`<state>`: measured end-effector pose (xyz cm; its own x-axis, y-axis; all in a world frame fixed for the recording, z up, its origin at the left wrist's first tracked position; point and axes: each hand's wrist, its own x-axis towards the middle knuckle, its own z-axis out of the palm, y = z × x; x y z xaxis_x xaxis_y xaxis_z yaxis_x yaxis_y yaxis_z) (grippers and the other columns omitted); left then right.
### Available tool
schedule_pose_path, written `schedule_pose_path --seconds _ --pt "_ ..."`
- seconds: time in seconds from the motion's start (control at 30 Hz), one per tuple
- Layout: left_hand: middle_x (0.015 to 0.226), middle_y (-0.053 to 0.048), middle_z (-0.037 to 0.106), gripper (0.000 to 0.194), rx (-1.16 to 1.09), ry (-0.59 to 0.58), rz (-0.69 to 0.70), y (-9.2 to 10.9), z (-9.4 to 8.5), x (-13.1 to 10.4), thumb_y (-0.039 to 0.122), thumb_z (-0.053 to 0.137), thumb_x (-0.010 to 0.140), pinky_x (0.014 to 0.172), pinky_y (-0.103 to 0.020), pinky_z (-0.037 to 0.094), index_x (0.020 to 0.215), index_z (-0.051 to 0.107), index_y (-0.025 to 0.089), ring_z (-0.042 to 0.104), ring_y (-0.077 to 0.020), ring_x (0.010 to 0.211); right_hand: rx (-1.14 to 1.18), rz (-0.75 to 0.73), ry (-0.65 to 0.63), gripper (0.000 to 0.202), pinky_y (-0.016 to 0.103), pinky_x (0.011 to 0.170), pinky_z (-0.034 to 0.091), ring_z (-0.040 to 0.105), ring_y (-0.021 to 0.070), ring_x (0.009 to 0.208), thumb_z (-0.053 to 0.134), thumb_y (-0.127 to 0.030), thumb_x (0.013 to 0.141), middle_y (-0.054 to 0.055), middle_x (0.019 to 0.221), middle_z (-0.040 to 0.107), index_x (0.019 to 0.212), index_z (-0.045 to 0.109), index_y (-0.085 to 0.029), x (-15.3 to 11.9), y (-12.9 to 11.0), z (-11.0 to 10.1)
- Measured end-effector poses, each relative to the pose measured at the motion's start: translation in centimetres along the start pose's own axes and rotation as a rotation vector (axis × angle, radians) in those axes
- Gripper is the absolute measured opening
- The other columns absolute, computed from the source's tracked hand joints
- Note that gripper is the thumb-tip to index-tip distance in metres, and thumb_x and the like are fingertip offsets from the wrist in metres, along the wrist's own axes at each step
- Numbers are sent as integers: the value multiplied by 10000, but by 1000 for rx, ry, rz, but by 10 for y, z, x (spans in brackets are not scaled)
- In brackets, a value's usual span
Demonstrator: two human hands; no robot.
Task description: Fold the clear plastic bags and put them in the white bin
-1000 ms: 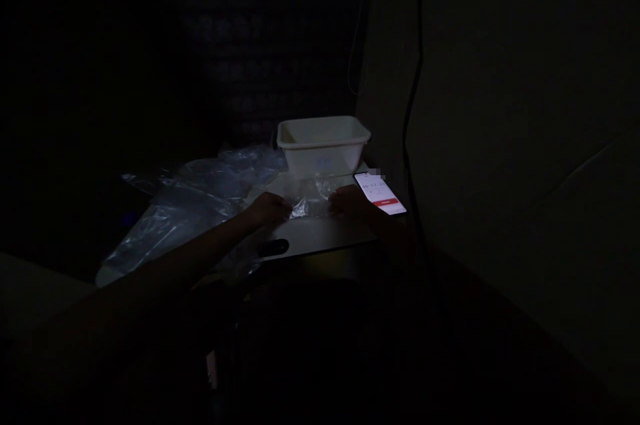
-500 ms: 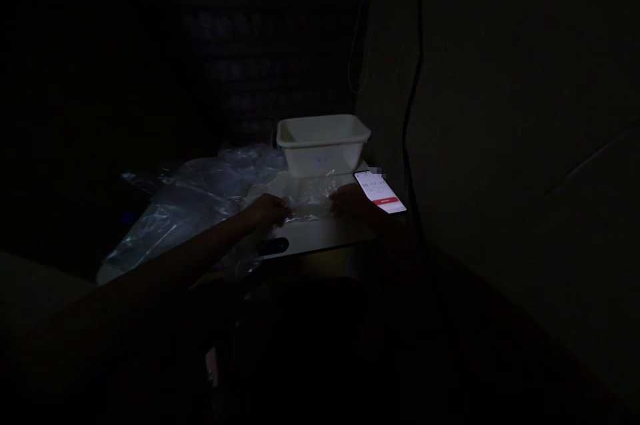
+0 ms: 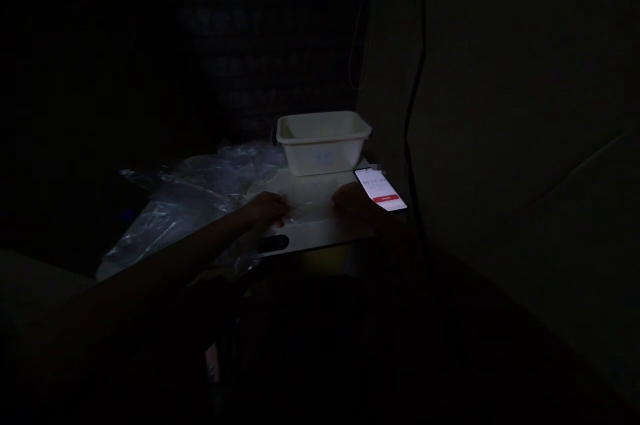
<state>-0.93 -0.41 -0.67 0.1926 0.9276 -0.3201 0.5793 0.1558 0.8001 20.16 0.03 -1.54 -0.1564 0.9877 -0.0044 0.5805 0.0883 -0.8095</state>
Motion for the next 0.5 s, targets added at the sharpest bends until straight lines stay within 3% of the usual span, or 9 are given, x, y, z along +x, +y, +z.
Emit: schedule_pose_path --seconds 0.13,0.23,0.4,0.5 --pt "436 14 529 104 24 -29 -21 3 -1 -3 118 512 640 451 -205 394 537 500 119 499 -86 374 -16 -5 7 178 222 424 397 512 116 424 520 -214 621 2 432 560 449 520 -173 6 10 4" --pt "478 -10 551 95 163 -19 -5 3 -4 -3 154 501 646 467 -215 395 562 528 119 517 -105 422 -53 -10 30 163 224 424 397 511 116 421 517 -207 613 2 433 561 454 533 -177 8 10 5" --pt "745 -79 621 220 568 286 190 3 -8 -3 279 498 653 610 -243 400 788 599 138 568 -191 735 -115 -78 45 200 204 396 366 471 92 394 511 -170 595 -17 393 522 398 488 -189 8 2 6" --pt "817 -87 619 279 602 338 204 4 -7 -3 292 434 701 638 -239 394 890 577 145 560 -182 770 -126 -54 100 187 191 386 352 461 81 397 516 -171 594 -21 403 515 411 479 -189 7 1 8"
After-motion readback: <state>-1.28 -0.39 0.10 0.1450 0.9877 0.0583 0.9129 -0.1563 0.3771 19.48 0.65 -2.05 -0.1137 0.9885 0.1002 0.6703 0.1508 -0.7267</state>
